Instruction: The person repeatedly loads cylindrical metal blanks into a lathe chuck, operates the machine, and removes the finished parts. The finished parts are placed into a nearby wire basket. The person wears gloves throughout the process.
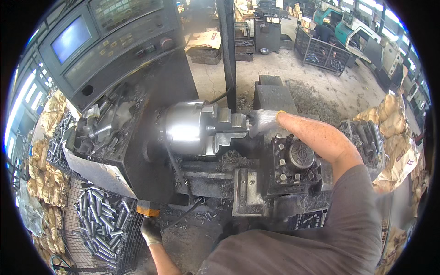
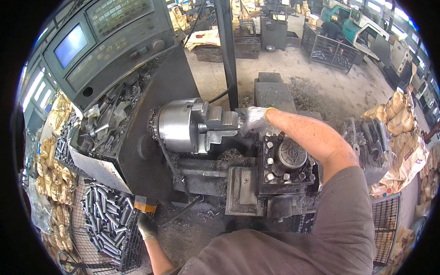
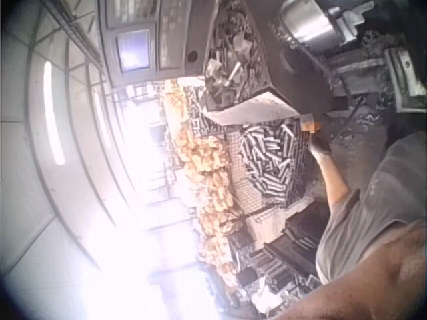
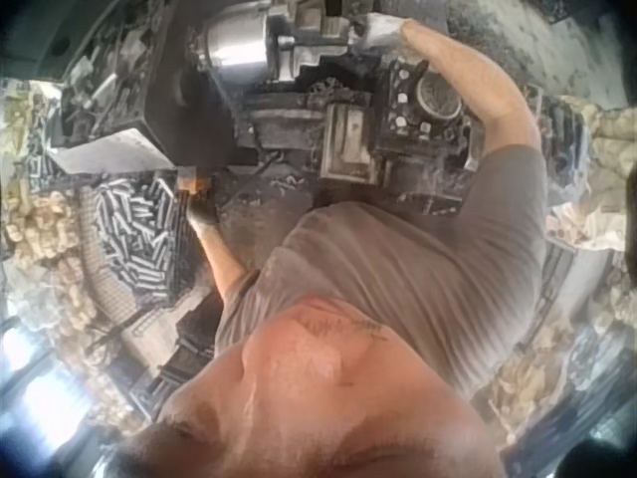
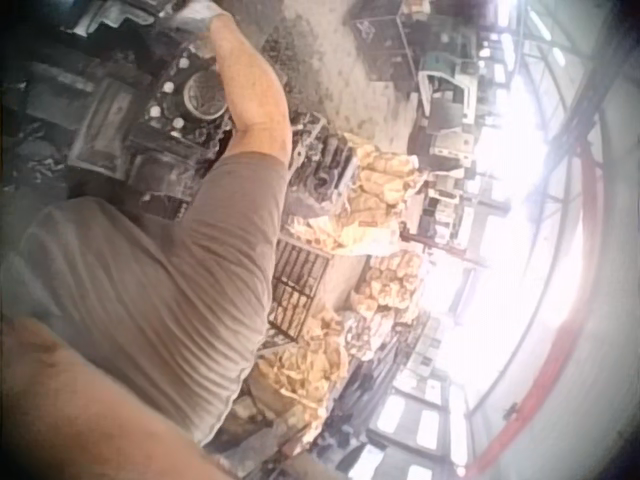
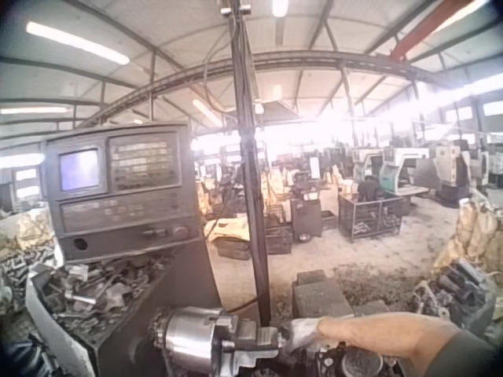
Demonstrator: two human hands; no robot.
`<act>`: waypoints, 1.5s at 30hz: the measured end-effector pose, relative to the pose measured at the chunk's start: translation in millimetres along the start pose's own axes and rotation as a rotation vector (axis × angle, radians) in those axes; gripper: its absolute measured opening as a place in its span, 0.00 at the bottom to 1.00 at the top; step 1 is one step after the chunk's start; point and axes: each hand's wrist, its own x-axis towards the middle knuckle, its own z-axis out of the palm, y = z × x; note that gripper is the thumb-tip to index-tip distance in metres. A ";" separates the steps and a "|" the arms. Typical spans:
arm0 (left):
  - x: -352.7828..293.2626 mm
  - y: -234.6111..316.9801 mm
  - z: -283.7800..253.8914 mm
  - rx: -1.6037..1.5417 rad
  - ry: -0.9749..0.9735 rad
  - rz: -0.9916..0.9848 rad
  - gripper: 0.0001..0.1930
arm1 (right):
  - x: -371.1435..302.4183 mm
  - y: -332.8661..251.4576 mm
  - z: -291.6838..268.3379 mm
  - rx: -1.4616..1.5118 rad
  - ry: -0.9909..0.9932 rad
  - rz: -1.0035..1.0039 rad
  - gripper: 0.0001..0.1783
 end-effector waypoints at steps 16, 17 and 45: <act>-57.0 160.9 332.7 1.035 -0.244 1.749 0.23 | -282.3 -82.6 192.5 0.515 0.833 -0.167 0.12; -49.8 188.9 352.5 1.185 -0.046 1.676 0.25 | -276.2 -85.3 202.0 0.585 0.731 -0.162 0.13; -475.3 -286.1 -421.4 1.377 0.771 -0.726 0.23 | -182.9 -198.5 369.7 0.195 -0.320 -0.558 0.19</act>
